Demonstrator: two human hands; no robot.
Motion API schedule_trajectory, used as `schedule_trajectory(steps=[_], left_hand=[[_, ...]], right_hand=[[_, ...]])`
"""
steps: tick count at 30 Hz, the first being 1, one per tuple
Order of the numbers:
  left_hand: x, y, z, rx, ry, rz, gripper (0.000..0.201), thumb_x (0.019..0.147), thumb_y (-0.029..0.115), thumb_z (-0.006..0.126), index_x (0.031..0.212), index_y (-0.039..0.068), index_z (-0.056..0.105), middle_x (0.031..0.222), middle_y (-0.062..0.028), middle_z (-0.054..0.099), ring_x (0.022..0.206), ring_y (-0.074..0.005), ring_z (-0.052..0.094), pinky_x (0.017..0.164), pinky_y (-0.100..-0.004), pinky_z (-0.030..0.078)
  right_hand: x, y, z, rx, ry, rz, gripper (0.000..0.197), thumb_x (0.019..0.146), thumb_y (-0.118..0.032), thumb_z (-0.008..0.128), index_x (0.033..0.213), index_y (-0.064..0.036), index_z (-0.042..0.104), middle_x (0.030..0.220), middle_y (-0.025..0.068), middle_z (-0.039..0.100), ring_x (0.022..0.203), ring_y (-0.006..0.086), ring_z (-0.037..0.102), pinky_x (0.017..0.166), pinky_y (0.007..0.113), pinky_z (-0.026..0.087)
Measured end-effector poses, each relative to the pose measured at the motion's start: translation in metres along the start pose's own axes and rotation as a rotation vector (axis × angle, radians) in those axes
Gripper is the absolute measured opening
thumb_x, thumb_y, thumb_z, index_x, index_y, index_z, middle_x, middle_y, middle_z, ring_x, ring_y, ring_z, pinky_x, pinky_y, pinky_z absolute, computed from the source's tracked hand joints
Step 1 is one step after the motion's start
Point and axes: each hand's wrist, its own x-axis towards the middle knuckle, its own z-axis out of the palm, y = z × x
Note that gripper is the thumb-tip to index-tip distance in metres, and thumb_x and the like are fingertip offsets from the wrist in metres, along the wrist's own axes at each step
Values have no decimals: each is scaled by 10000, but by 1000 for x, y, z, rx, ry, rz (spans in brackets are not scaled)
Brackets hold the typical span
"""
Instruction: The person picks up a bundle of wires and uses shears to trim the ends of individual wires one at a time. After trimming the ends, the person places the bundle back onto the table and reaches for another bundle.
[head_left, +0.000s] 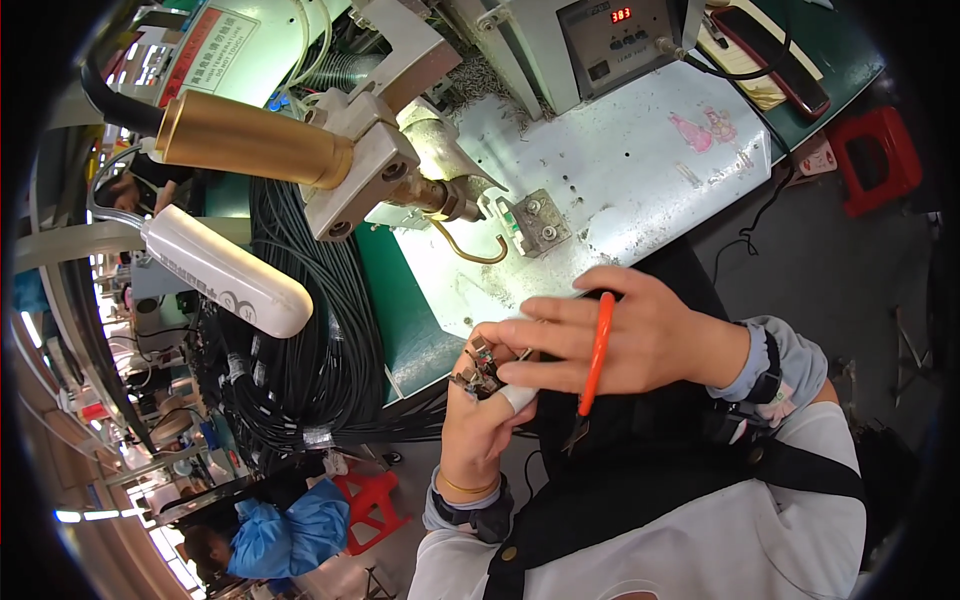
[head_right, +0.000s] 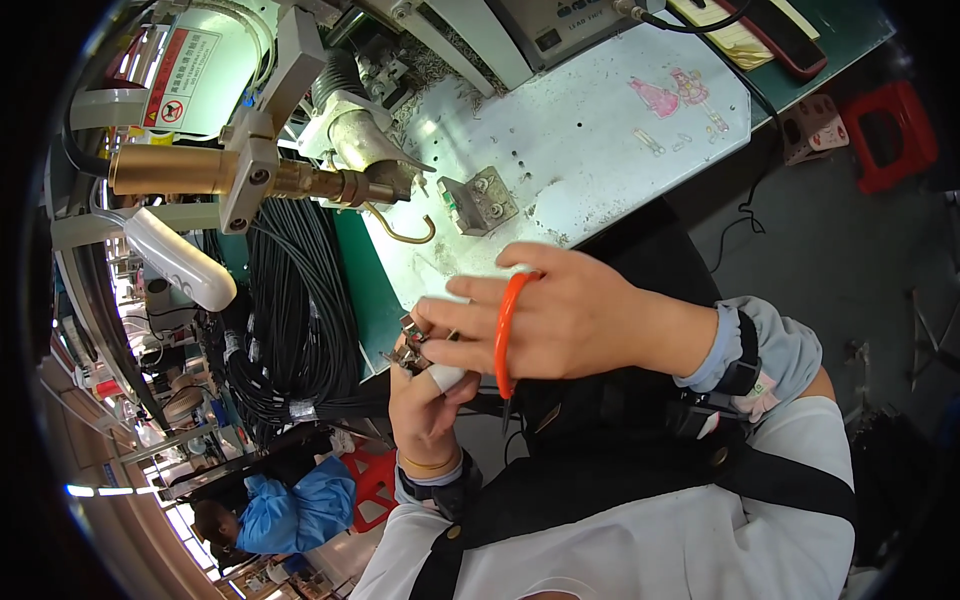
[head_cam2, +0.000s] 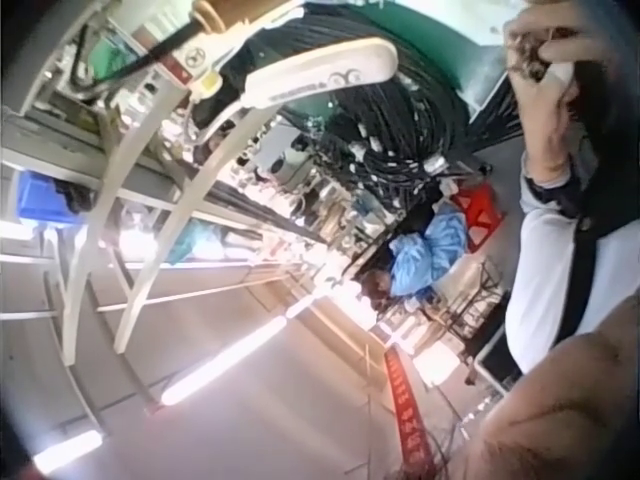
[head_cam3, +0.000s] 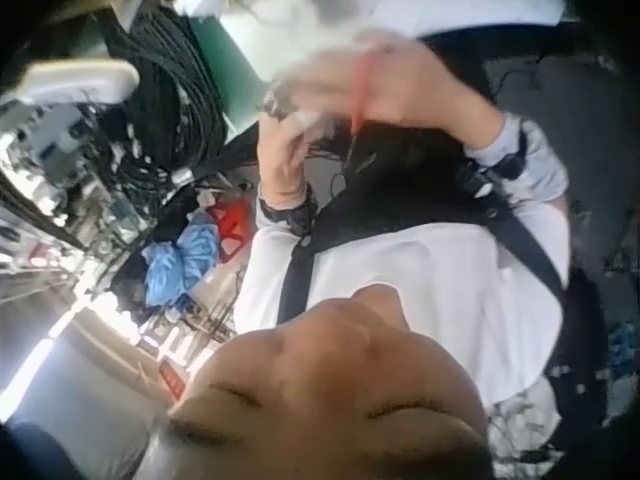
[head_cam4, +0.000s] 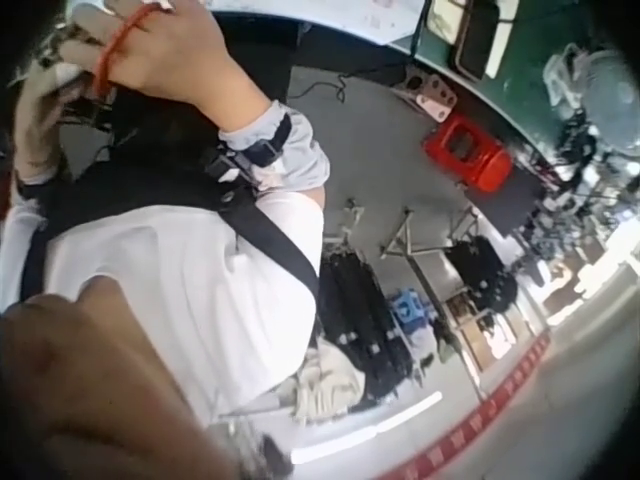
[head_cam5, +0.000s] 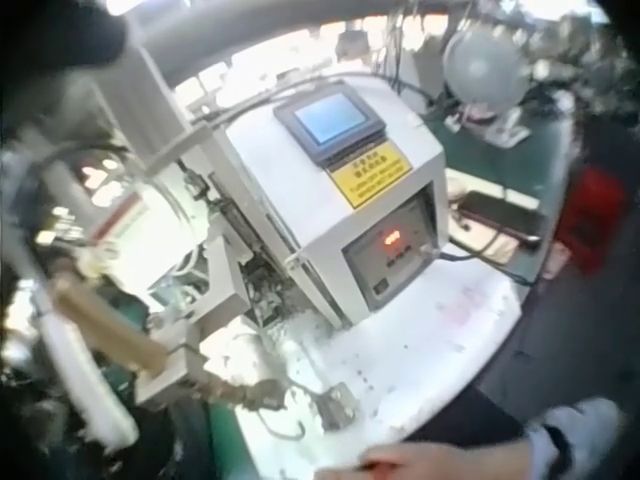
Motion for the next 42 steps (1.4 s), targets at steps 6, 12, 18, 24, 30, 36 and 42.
schedule_trajectory(steps=[6, 12, 18, 24, 30, 36, 42], left_hand=[[-1, 1, 6, 68, 33, 54, 240, 727, -31, 488, 954, 0, 416, 718, -53, 489, 447, -37, 331, 372, -161, 218], [-2, 0, 15, 187, 158, 122, 196, 733, -36, 481, 923, -10, 436, 682, -51, 490, 426, -38, 328, 347, -164, 209], [-1, -13, 11, 695, 276, 425, 173, 729, -47, 555, 887, -11, 496, 690, -36, 525, 533, -41, 429, 472, -153, 331], [1, -17, 13, 1171, 283, 852, 183, 696, -72, 619, 852, 12, 573, 788, -1, 576, 620, -55, 499, 554, -179, 396], [-1, -18, 10, 803, 320, 630, 175, 734, -33, 613, 892, -14, 539, 760, -24, 564, 633, -45, 491, 577, -159, 385], [-2, -16, 10, 550, 301, 536, 183, 744, -36, 606, 911, -29, 531, 762, -34, 571, 636, -48, 501, 575, -154, 386], [-6, -17, 8, 414, 328, 499, 177, 744, -36, 600, 904, -24, 524, 735, -24, 559, 604, -35, 479, 544, -149, 368]], right_hand=[[-3, -3, -6, -7, -16, -77, 211, 717, -119, 564, 921, -93, 612, 910, 59, 610, 749, 147, 598, 574, 235, 435], [-11, -3, -5, 96, -19, 81, 207, 692, -102, 611, 894, -64, 584, 880, 50, 609, 731, 160, 605, 612, 235, 465], [-8, -13, 0, 73, 43, 190, 178, 653, -37, 647, 803, -72, 558, 842, 59, 618, 741, 179, 616, 620, 248, 481], [-6, -16, 5, 458, 34, 506, 153, 672, 15, 637, 766, -53, 538, 886, 98, 628, 770, 195, 625, 647, 244, 482], [-1, -17, 1, 932, 22, 824, 114, 713, 26, 621, 774, -21, 537, 949, 124, 626, 769, 146, 626, 623, 237, 485], [-4, -18, 3, 1023, 6, 889, 122, 705, -5, 643, 768, -12, 539, 842, 95, 634, 706, 121, 617, 592, 240, 481], [-4, -17, -13, 496, -429, 823, 280, 652, -249, 723, 682, -40, 539, 542, 27, 558, 481, 164, 577, 451, 248, 437]])
